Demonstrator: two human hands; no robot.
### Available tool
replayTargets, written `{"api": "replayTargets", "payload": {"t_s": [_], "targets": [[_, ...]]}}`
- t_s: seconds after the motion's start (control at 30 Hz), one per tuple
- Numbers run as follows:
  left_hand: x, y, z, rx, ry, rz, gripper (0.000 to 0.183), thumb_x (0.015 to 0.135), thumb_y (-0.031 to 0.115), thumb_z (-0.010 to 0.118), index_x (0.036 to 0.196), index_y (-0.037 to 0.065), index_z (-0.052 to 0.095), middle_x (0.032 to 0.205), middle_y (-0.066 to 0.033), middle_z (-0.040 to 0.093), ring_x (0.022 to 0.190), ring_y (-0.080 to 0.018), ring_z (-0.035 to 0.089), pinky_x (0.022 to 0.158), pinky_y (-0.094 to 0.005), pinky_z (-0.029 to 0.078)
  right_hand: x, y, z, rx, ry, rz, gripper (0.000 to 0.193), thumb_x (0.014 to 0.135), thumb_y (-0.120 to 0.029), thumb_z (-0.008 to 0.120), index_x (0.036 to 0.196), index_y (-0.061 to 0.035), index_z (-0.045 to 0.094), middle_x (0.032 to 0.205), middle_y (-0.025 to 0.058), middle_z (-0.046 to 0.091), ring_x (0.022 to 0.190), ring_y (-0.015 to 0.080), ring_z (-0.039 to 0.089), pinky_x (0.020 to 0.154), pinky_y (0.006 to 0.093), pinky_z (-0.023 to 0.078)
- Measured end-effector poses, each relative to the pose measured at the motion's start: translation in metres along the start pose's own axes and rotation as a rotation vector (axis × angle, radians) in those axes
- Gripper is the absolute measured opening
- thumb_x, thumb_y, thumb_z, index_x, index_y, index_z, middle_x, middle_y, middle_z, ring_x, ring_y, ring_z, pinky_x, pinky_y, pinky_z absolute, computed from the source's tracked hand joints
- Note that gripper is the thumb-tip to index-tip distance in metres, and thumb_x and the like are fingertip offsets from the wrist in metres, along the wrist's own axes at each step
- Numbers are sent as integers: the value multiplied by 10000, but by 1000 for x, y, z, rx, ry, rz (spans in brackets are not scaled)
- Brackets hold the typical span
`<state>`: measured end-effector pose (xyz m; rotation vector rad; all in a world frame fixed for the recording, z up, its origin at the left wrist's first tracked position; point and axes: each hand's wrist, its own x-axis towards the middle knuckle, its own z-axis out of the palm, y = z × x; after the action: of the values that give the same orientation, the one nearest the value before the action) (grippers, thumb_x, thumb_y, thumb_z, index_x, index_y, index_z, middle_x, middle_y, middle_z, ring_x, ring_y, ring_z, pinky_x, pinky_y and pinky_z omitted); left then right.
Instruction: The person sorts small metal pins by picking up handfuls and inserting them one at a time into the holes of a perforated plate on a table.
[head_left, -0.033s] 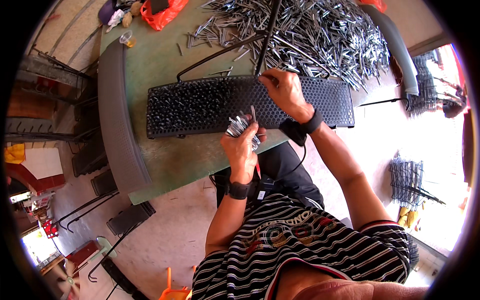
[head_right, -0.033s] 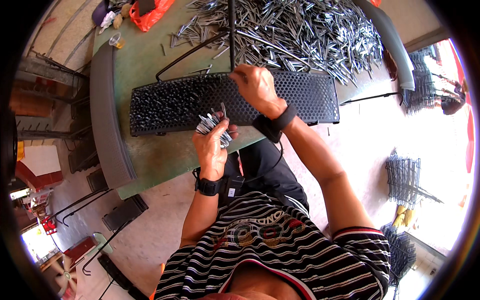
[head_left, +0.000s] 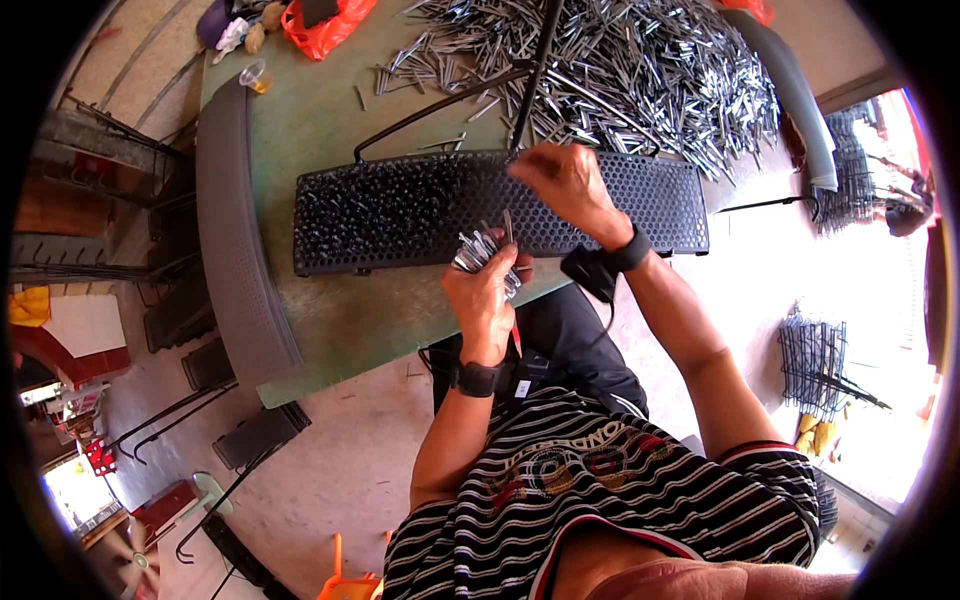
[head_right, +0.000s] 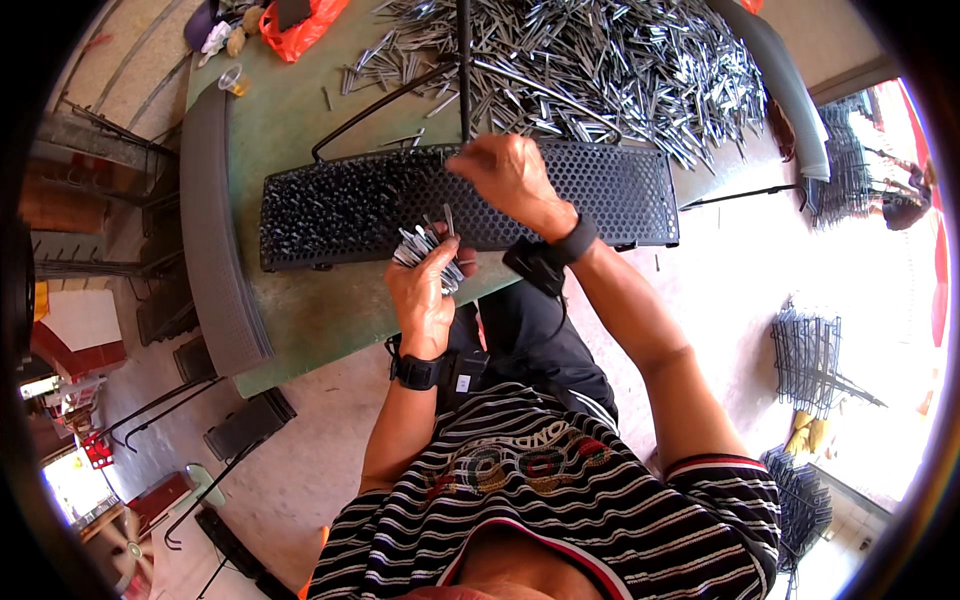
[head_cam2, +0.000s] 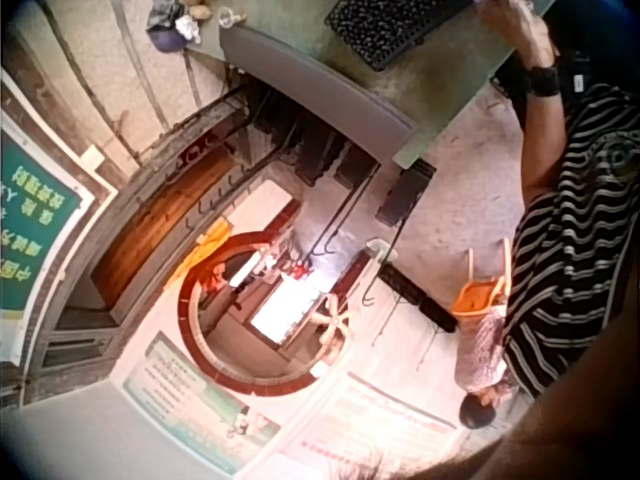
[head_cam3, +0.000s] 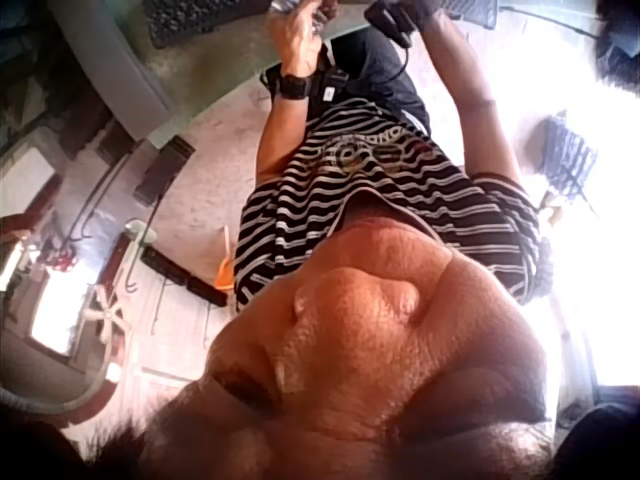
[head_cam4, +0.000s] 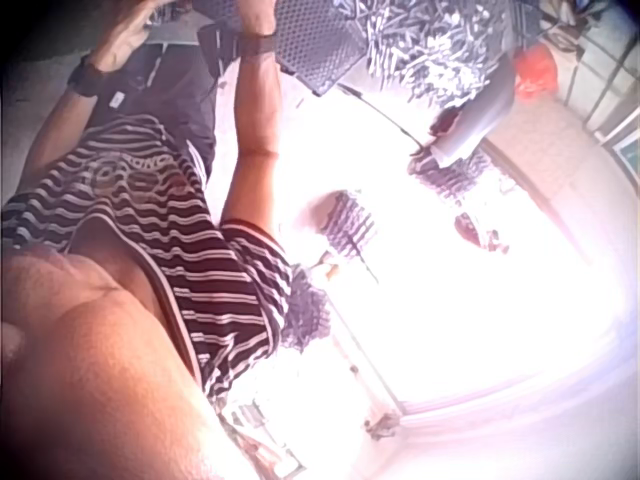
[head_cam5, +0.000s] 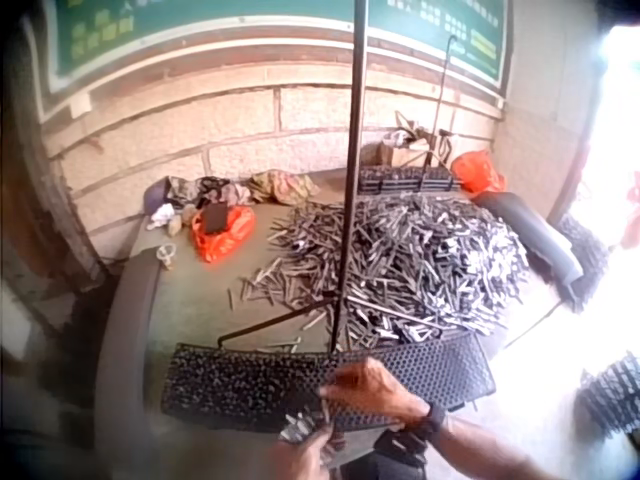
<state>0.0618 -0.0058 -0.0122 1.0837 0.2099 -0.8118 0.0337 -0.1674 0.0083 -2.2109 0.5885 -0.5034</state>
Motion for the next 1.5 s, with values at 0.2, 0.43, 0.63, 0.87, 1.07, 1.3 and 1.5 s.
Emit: {"api": "replayTargets", "payload": {"t_s": [0.2,0.43,0.63,0.87,1.07,1.3,1.5], "targets": [[-3,0,5,-37,-90,-16,238,748,-75,608,974,-5,580,847,-103,629,656,-202,633,546,-313,541,-10,-4,-7,441,147,268,100,804,-62,608,809,37,617,634,88,641,528,119,614,465,223,468],[-8,3,2,-40,-61,-21,261,754,-67,596,1013,-47,566,780,-99,601,626,-204,617,562,-338,549,6,20,4,232,324,43,116,845,-44,564,908,15,486,729,138,645,655,191,672,534,274,503],[-8,6,-1,-33,-64,-14,243,762,-47,604,1004,-47,580,744,-92,595,606,-195,607,527,-320,535,12,40,12,0,258,-116,106,829,-87,582,858,-2,526,722,173,625,600,280,637,526,327,488],[-6,7,1,14,-2,-28,202,754,-47,631,949,-14,588,781,-80,601,615,-195,620,507,-305,524,-6,2,-1,-18,28,16,109,804,-96,643,793,13,639,652,100,631,505,141,586,477,271,450],[-3,0,5,-23,-146,-68,237,754,-54,624,984,-20,576,795,-74,601,666,-188,629,552,-297,533,-23,-3,-8,447,-129,295,109,834,-79,604,829,27,627,707,57,656,553,92,610,466,207,473],[-7,5,3,-50,-158,-92,287,751,-76,587,1035,-51,561,726,-69,591,640,-182,605,559,-323,529,2,20,-5,184,356,-19,132,848,1,522,950,0,439,695,158,640,646,225,674,520,288,502],[-4,5,-4,-94,-95,-108,216,770,-55,592,982,-14,592,762,-75,603,641,-195,610,537,-335,526,6,30,3,158,317,-9,124,839,8,531,917,-7,435,709,165,629,663,266,666,527,312,495]]}}
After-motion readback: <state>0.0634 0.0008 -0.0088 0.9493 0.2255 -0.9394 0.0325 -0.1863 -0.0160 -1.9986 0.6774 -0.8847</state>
